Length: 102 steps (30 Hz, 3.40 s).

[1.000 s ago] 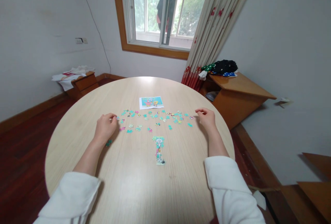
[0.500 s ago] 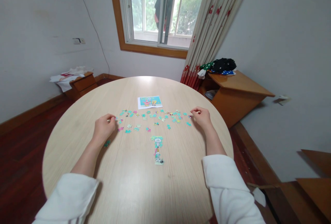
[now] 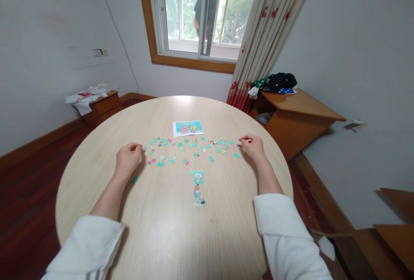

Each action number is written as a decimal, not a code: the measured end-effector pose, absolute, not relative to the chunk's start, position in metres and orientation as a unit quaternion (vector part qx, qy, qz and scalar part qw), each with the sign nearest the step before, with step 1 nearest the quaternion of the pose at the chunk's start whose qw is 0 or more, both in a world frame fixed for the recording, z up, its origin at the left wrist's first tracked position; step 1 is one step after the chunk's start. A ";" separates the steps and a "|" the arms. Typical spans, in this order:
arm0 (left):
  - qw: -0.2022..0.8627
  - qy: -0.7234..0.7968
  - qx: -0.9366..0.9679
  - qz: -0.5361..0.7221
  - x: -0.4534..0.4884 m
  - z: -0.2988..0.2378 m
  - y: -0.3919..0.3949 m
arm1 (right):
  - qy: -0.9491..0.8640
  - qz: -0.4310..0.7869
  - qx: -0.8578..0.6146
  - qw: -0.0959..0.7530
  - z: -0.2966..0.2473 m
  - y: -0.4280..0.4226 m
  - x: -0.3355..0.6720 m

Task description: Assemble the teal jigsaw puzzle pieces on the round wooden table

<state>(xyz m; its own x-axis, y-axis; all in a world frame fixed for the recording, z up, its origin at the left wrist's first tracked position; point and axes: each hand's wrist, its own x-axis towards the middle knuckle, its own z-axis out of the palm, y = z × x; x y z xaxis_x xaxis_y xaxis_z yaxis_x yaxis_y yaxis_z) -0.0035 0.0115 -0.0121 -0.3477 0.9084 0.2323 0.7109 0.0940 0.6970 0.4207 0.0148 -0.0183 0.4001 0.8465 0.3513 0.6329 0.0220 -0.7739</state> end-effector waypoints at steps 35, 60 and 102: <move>0.147 0.726 0.554 0.381 -0.007 -0.020 0.017 | -0.540 0.159 -0.652 0.508 -0.022 0.020 0.416; 0.146 0.728 0.547 0.388 -0.004 -0.015 0.014 | -0.558 0.136 -0.652 0.495 -0.022 0.022 0.405; 0.169 0.715 0.551 0.396 0.000 -0.021 0.014 | -0.791 0.110 -0.543 0.260 -0.022 -0.005 0.294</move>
